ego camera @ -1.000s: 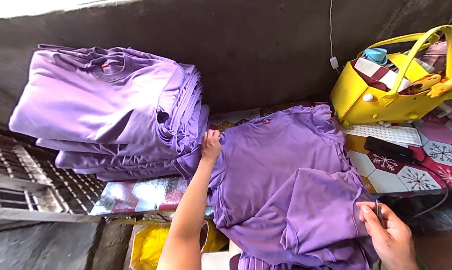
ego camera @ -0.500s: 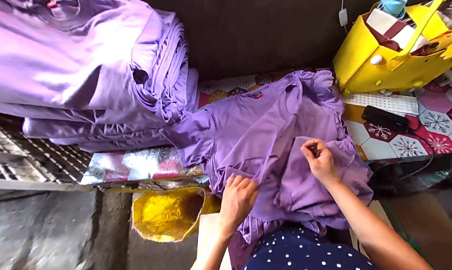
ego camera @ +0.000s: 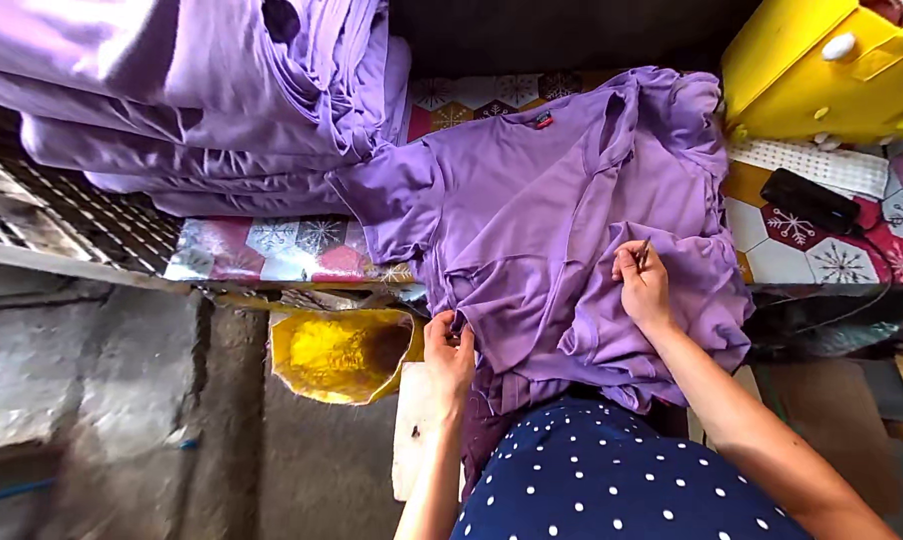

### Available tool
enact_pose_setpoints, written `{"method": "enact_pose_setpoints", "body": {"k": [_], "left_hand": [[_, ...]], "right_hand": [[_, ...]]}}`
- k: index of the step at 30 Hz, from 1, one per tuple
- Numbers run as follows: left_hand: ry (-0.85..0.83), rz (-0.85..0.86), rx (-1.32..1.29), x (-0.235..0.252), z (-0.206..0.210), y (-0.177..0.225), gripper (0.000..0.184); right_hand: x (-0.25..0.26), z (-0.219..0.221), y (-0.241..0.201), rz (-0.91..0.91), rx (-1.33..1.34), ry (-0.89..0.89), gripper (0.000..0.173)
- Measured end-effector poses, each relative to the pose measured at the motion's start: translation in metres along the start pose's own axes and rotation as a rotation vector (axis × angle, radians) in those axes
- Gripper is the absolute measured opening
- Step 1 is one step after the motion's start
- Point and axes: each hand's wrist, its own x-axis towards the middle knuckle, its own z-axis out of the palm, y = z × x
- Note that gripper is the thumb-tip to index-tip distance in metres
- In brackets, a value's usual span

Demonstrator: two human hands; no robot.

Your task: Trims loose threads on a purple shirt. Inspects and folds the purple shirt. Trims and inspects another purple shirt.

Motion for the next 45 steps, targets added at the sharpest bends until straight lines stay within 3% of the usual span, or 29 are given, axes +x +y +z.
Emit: {"method": "enact_pose_setpoints", "body": {"k": [3, 6, 9, 12, 14, 15, 18, 21, 25, 30, 33, 35, 37, 39, 41, 45], "left_hand": [[0.048, 0.061, -0.051, 0.006, 0.005, 0.008, 0.012], [0.030, 0.396, -0.194, 0.010, 0.009, 0.032, 0.011], [0.039, 0.585, -0.226, 0.017, 0.011, 0.053, 0.018], [0.165, 0.518, -0.259, 0.021, 0.014, 0.060, 0.033], [0.181, 0.406, -0.255, 0.017, 0.011, 0.068, 0.017], [0.094, 0.341, -0.278, 0.012, 0.010, 0.074, 0.012], [-0.174, 0.206, -0.402, -0.004, 0.019, 0.090, 0.025], [-0.105, 0.242, -0.367, -0.004, 0.027, 0.090, 0.009], [-0.073, 0.339, -0.293, 0.003, 0.016, 0.088, 0.017], [-0.456, -0.044, -0.560, 0.028, -0.008, 0.082, 0.026], [-0.469, -0.141, -0.531, 0.031, 0.004, 0.072, 0.029], [-0.451, -0.117, -0.454, 0.030, 0.009, 0.067, 0.028], [-0.433, -0.089, -0.412, 0.026, 0.011, 0.067, 0.026], [-0.411, -0.085, -0.426, 0.022, 0.011, 0.069, 0.024], [-0.417, -0.064, -0.437, 0.021, 0.012, 0.069, 0.020], [-0.402, -0.009, -0.378, 0.020, 0.015, 0.072, 0.011]], "right_hand": [[-0.010, 0.017, -0.060, -0.105, 0.118, -0.103, 0.022], [-0.029, 0.052, -0.099, -0.252, 0.179, -0.385, 0.054], [-0.030, 0.069, -0.103, -0.262, 0.206, -0.451, 0.017], [-0.027, 0.055, -0.106, -0.153, 0.297, -0.378, 0.021], [-0.031, 0.046, -0.109, -0.017, 0.380, -0.335, 0.021], [-0.034, 0.044, -0.110, 0.030, 0.417, -0.326, 0.019], [-0.047, 0.041, -0.114, 0.111, 0.517, -0.378, 0.017], [-0.054, 0.041, -0.116, 0.156, 0.551, -0.431, 0.020], [-0.051, 0.028, -0.118, 0.219, 0.597, -0.360, 0.016], [-0.019, 0.007, -0.096, 0.221, 0.475, -0.270, 0.032], [-0.013, 0.017, -0.074, 0.393, 0.288, -0.379, 0.030], [-0.019, 0.023, -0.066, 0.333, 0.090, -0.363, 0.022], [-0.030, 0.025, -0.064, 0.093, -0.053, -0.200, 0.018], [-0.037, 0.028, -0.071, -0.137, -0.033, -0.047, 0.016], [-0.041, 0.027, -0.088, -0.159, 0.063, -0.084, 0.012], [-0.044, 0.028, -0.101, -0.035, 0.043, -0.245, 0.013]]}}
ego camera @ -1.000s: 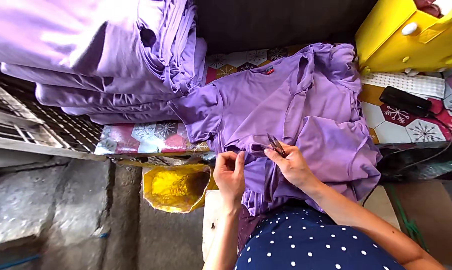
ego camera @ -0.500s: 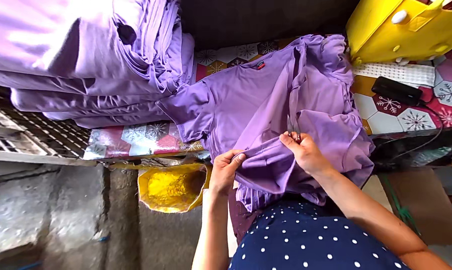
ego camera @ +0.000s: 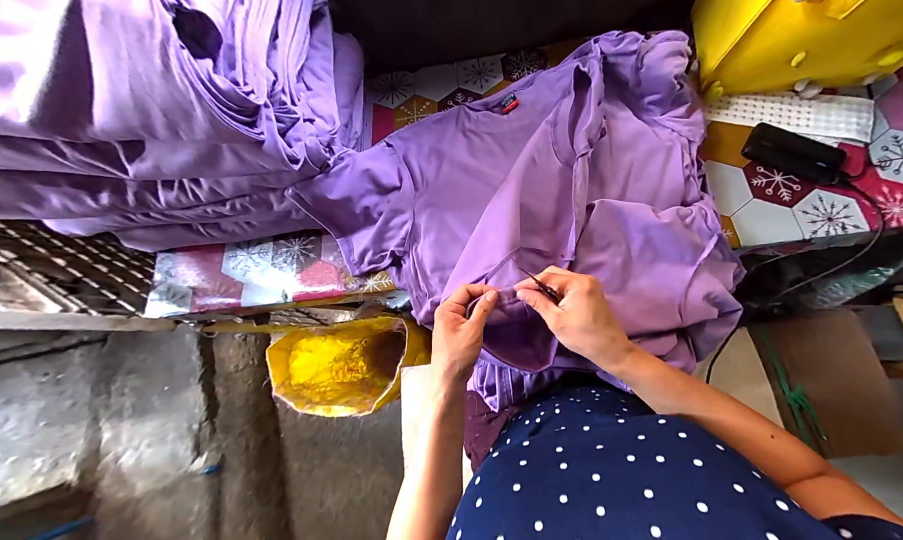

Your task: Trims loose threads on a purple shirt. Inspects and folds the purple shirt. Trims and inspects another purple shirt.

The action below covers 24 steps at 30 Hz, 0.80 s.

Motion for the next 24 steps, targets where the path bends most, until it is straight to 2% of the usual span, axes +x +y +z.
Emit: {"method": "enact_pose_setpoints", "body": {"k": [8, 11, 13, 18, 24], "left_hand": [[0.030, 0.175, 0.175, -0.009, 0.007, 0.001, 0.008], [0.069, 0.186, 0.131, -0.009, 0.007, -0.002, 0.012], [0.088, 0.178, 0.104, -0.010, 0.006, -0.002, 0.015], [0.118, 0.186, 0.101, -0.013, 0.012, 0.003, 0.019], [0.132, 0.317, 0.279, -0.019, 0.017, 0.007, 0.020]], "right_hand": [[0.005, 0.007, 0.000, 0.110, 0.018, -0.036, 0.009], [0.009, -0.001, 0.002, 0.250, 0.208, -0.094, 0.010], [0.008, -0.003, 0.003, 0.273, 0.289, -0.093, 0.009], [0.001, -0.002, -0.007, 0.212, 0.180, -0.108, 0.008], [-0.003, 0.009, -0.005, 0.015, -0.034, 0.010, 0.011]]}}
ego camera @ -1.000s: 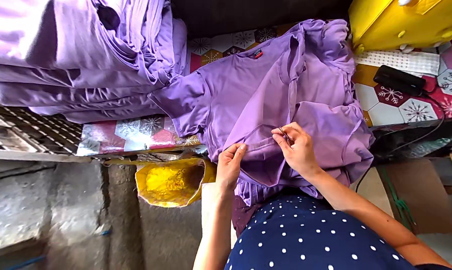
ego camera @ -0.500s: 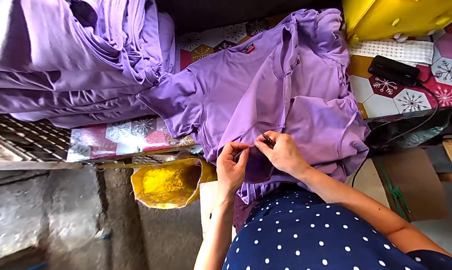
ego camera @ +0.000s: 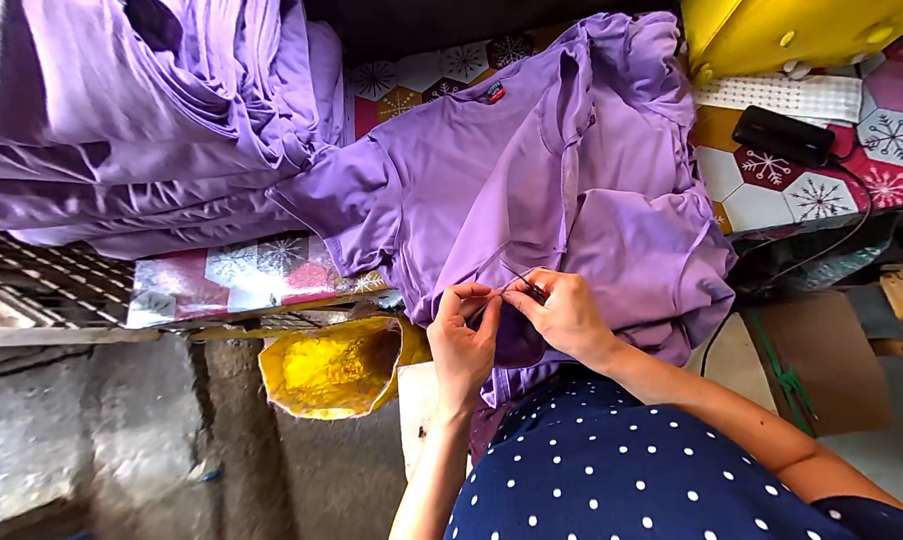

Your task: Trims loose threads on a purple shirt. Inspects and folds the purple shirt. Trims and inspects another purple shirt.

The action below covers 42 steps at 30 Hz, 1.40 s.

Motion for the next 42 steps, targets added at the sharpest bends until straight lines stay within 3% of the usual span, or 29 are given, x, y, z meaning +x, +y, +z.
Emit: {"method": "enact_pose_setpoints", "body": {"k": [3, 6, 9, 15, 19, 25, 30, 34, 42], "left_hand": [[-0.007, 0.069, 0.071, 0.000, 0.000, -0.002, 0.015], [0.009, 0.075, 0.088, 0.000, -0.001, -0.004, 0.007], [0.046, 0.136, 0.141, -0.003, 0.001, -0.005, 0.012], [0.038, 0.238, 0.064, -0.006, 0.000, -0.008, 0.012], [0.035, 0.181, -0.099, -0.006, 0.002, -0.013, 0.008], [0.090, 0.185, -0.070, -0.003, -0.002, -0.013, 0.006], [0.145, 0.247, -0.059, -0.002, -0.008, -0.015, 0.005], [0.171, 0.283, -0.073, -0.002, -0.007, -0.015, 0.005], [0.205, 0.309, -0.069, -0.005, -0.004, -0.008, 0.006]], "right_hand": [[0.004, 0.002, 0.006, -0.018, 0.036, -0.043, 0.011], [0.009, -0.001, 0.006, 0.114, 0.350, -0.133, 0.009], [0.009, 0.004, 0.007, 0.145, 0.546, -0.140, 0.011], [0.007, 0.006, 0.003, -0.097, 0.410, -0.090, 0.009], [0.007, 0.007, -0.004, -0.154, 0.346, -0.091, 0.012], [0.019, -0.008, -0.010, 0.152, 0.598, -0.227, 0.009], [0.010, -0.028, -0.016, 0.334, 0.770, -0.433, 0.048], [-0.008, -0.028, -0.024, 0.511, 0.881, -0.686, 0.043], [-0.011, -0.024, -0.022, 0.687, 0.982, -0.824, 0.051]]}}
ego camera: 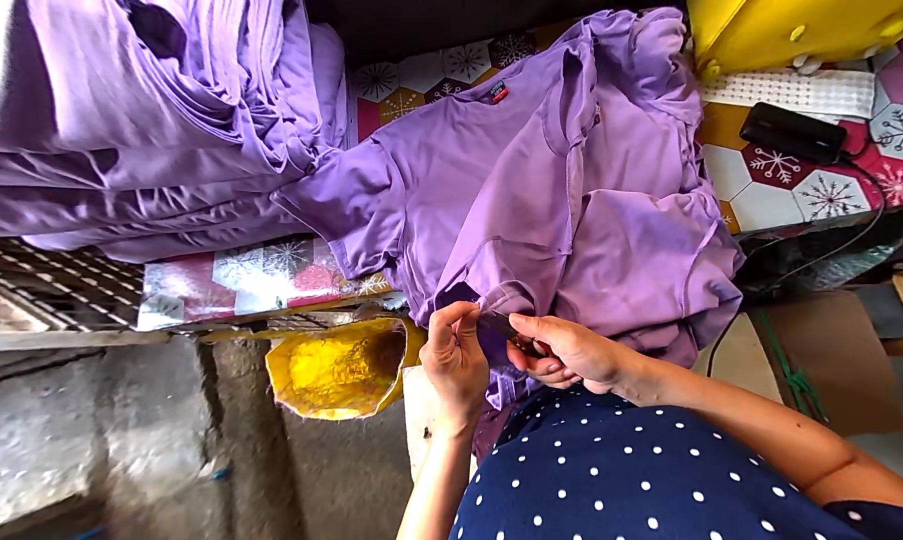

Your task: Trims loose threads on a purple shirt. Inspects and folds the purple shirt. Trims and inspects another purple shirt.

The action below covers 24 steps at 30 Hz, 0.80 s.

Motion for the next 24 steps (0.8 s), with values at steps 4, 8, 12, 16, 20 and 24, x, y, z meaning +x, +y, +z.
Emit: {"method": "enact_pose_setpoints", "body": {"k": [4, 8, 12, 16, 20, 24], "left_hand": [[-0.006, -0.005, -0.013, -0.002, 0.000, 0.000, 0.006], [-0.020, 0.012, -0.022, -0.003, -0.001, 0.000, 0.008], [-0.035, 0.023, -0.018, -0.003, -0.004, 0.003, 0.008], [0.014, -0.075, -0.088, 0.001, -0.008, 0.013, 0.009], [0.004, -0.164, -0.176, 0.003, -0.011, 0.022, 0.014], [-0.007, -0.163, -0.232, 0.000, -0.007, 0.024, 0.015]], "right_hand": [[0.002, -0.003, 0.001, 0.030, 0.109, -0.015, 0.052], [0.003, -0.002, 0.004, 0.058, 0.216, -0.034, 0.054], [0.005, 0.004, 0.005, 0.046, 0.221, 0.054, 0.052], [-0.001, 0.008, 0.005, -0.045, 0.163, 0.059, 0.051], [-0.007, 0.013, 0.006, -0.028, 0.088, 0.004, 0.050], [-0.005, 0.019, 0.005, -0.027, 0.077, 0.027, 0.050]]}}
